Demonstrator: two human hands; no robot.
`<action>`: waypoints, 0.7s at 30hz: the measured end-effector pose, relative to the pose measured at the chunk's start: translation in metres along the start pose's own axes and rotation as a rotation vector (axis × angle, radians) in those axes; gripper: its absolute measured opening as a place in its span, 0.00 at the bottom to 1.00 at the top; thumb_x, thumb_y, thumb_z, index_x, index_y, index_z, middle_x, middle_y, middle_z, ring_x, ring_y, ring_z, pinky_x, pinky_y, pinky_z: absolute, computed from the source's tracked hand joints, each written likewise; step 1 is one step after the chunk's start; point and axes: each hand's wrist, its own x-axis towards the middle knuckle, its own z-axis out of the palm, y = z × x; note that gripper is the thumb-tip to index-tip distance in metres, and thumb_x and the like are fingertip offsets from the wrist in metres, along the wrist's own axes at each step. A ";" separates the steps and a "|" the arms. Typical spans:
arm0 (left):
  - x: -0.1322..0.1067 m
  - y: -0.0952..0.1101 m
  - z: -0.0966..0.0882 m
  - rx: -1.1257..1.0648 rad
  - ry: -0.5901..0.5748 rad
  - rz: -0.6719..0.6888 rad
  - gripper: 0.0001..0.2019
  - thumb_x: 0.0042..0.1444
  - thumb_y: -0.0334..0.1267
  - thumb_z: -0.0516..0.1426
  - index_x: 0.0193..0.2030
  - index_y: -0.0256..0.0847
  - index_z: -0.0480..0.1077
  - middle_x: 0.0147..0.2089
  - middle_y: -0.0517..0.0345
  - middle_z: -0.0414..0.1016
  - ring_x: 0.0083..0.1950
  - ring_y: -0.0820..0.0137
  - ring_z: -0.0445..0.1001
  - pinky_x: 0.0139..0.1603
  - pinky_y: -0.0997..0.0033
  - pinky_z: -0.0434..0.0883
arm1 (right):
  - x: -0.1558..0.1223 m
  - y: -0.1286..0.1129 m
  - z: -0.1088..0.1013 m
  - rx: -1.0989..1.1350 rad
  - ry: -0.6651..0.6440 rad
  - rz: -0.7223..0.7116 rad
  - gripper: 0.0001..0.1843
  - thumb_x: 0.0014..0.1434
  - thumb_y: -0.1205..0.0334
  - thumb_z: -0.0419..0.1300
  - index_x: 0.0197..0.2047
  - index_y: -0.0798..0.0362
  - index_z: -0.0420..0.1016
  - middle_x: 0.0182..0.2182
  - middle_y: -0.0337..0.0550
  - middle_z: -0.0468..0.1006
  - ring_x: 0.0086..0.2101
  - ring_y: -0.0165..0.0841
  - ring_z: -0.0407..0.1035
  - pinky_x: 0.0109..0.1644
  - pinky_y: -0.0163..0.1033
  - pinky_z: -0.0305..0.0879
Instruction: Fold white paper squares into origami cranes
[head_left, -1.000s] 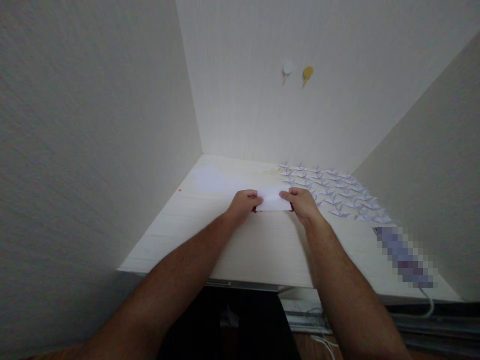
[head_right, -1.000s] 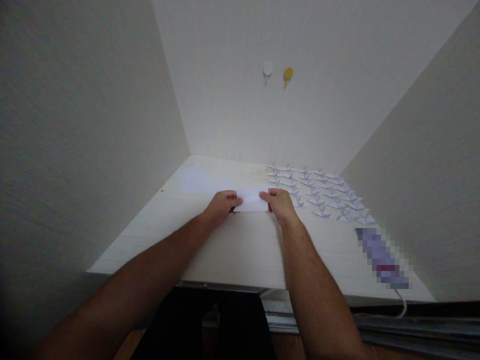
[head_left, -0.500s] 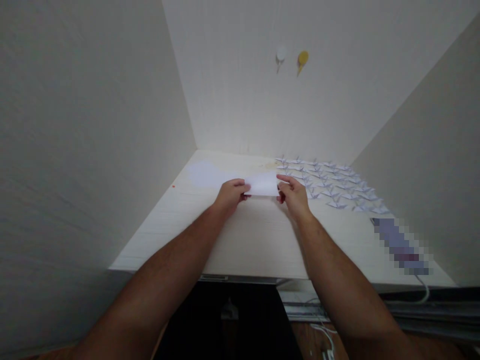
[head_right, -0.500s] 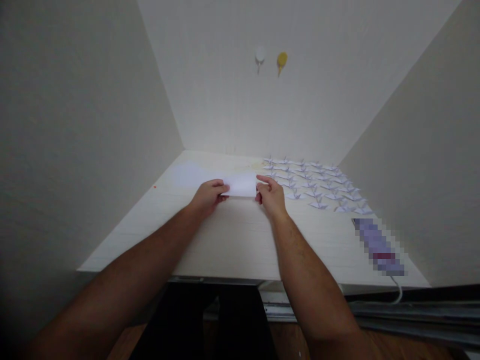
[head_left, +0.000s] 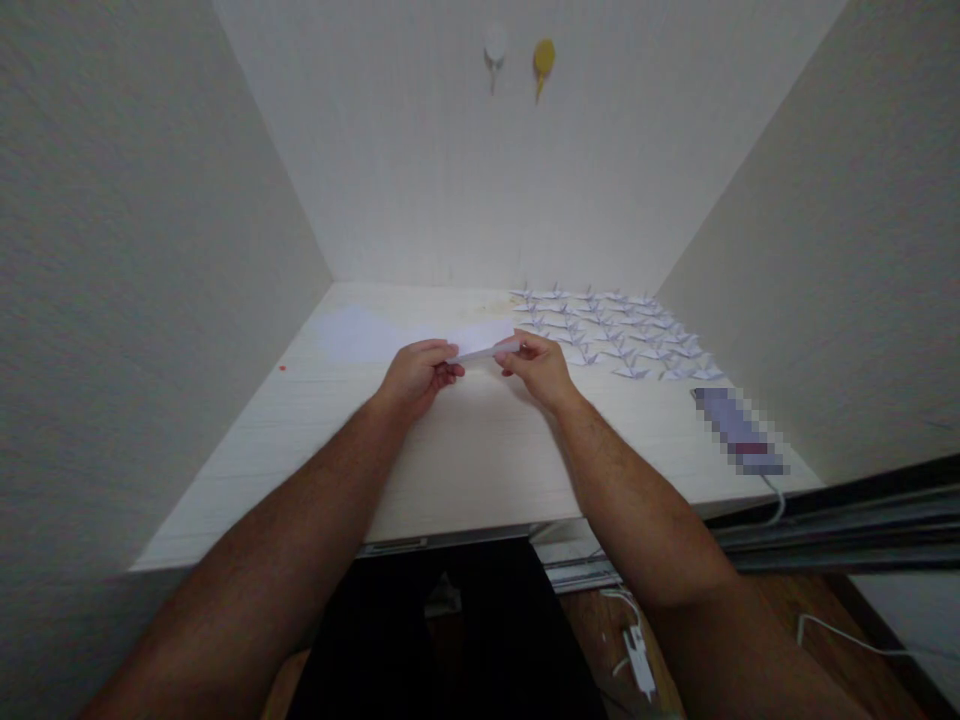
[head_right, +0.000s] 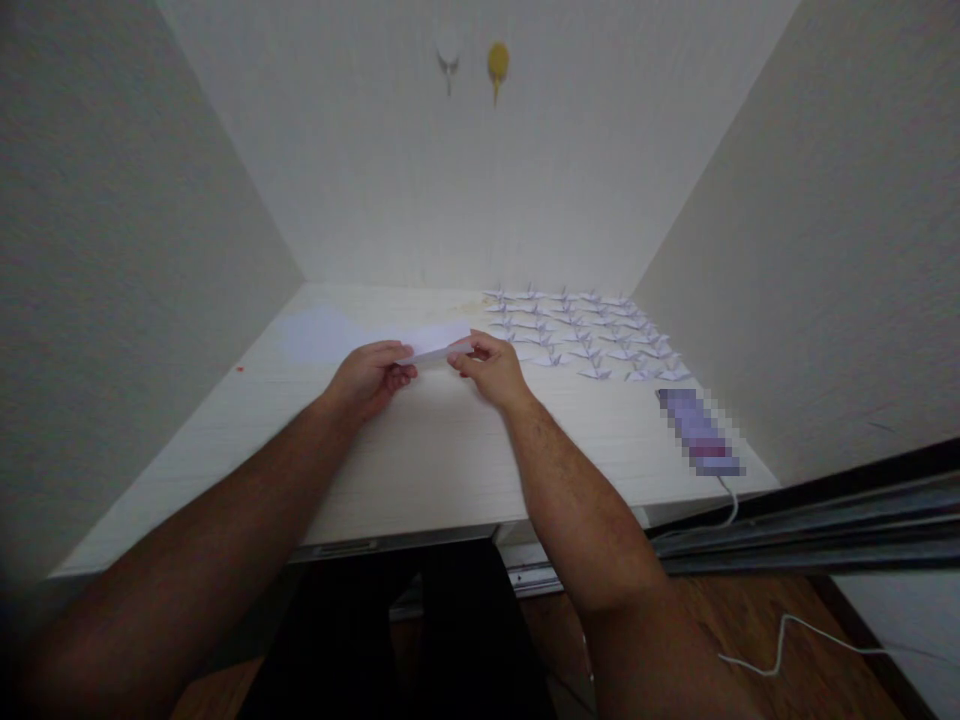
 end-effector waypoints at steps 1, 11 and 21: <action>0.000 0.000 0.000 0.008 -0.014 -0.002 0.05 0.43 0.26 0.61 0.29 0.31 0.71 0.23 0.56 0.71 0.20 0.75 0.71 0.19 0.79 0.64 | 0.000 0.001 0.000 -0.017 0.029 0.004 0.14 0.43 0.54 0.70 0.31 0.53 0.78 0.28 0.37 0.75 0.24 0.26 0.66 0.28 0.35 0.69; 0.001 -0.004 -0.002 0.039 -0.043 -0.009 0.06 0.45 0.29 0.61 0.32 0.31 0.72 0.28 0.50 0.76 0.24 0.72 0.74 0.23 0.77 0.68 | 0.000 0.001 -0.001 -0.048 0.106 0.071 0.14 0.45 0.52 0.69 0.26 0.54 0.73 0.23 0.38 0.75 0.23 0.28 0.68 0.28 0.35 0.69; 0.006 -0.007 -0.002 -0.087 0.086 0.170 0.05 0.45 0.30 0.63 0.30 0.34 0.71 0.34 0.52 0.76 0.34 0.70 0.76 0.37 0.70 0.75 | -0.002 -0.008 0.003 0.213 0.040 0.203 0.41 0.43 0.47 0.71 0.58 0.46 0.60 0.44 0.46 0.79 0.32 0.35 0.77 0.26 0.35 0.71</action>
